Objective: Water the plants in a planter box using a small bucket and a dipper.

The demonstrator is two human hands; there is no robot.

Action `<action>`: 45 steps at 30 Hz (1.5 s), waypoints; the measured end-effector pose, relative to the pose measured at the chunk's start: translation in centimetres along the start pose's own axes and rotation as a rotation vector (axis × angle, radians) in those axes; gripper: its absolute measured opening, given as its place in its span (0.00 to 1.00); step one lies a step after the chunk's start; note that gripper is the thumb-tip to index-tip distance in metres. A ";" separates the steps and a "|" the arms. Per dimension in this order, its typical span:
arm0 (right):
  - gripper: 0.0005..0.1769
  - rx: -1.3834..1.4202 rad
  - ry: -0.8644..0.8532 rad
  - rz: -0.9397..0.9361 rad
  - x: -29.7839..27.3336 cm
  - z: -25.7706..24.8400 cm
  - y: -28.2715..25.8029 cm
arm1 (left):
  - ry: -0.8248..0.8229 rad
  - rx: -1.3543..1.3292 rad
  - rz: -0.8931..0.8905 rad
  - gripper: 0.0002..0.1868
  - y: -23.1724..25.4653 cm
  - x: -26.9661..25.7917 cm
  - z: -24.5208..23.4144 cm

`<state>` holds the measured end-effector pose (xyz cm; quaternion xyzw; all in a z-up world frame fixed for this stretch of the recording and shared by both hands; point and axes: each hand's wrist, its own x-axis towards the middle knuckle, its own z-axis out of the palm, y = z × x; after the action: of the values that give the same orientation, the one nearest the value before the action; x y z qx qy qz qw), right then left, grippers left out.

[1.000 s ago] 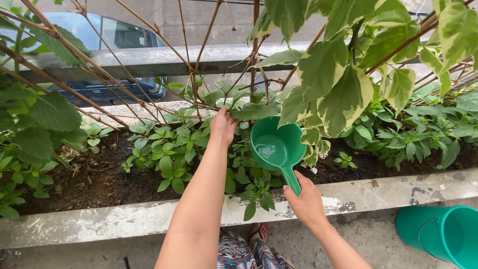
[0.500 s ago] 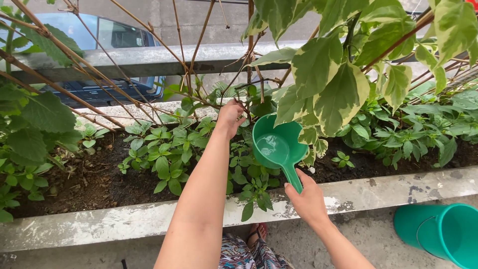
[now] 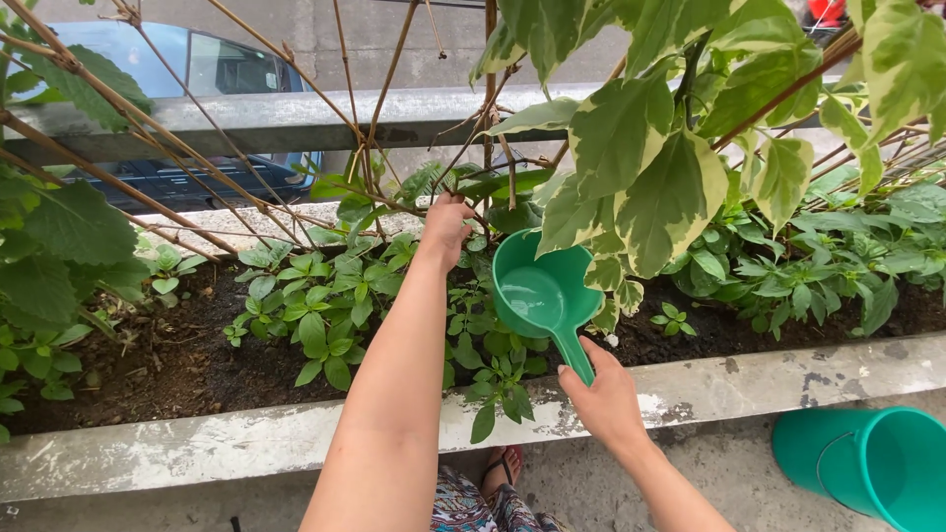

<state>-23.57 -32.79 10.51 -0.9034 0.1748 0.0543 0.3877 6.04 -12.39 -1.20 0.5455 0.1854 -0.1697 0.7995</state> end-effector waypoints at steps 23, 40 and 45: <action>0.37 0.034 -0.004 -0.004 1.0 1.4 -0.6 | -0.070 0.204 0.105 0.29 2.0 -2.1 0.6; 0.37 0.019 -0.018 0.025 1.0 1.2 -1.4 | -0.101 0.321 -0.122 0.62 5.1 -4.4 1.5; 0.39 0.029 -0.080 0.175 0.7 0.6 -3.7 | -0.119 0.299 -0.076 0.64 4.8 -4.3 1.4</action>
<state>-21.56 -30.18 12.40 -0.8761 0.2381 0.1216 0.4011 4.72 -11.76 5.24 0.6401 0.1308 -0.2574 0.7120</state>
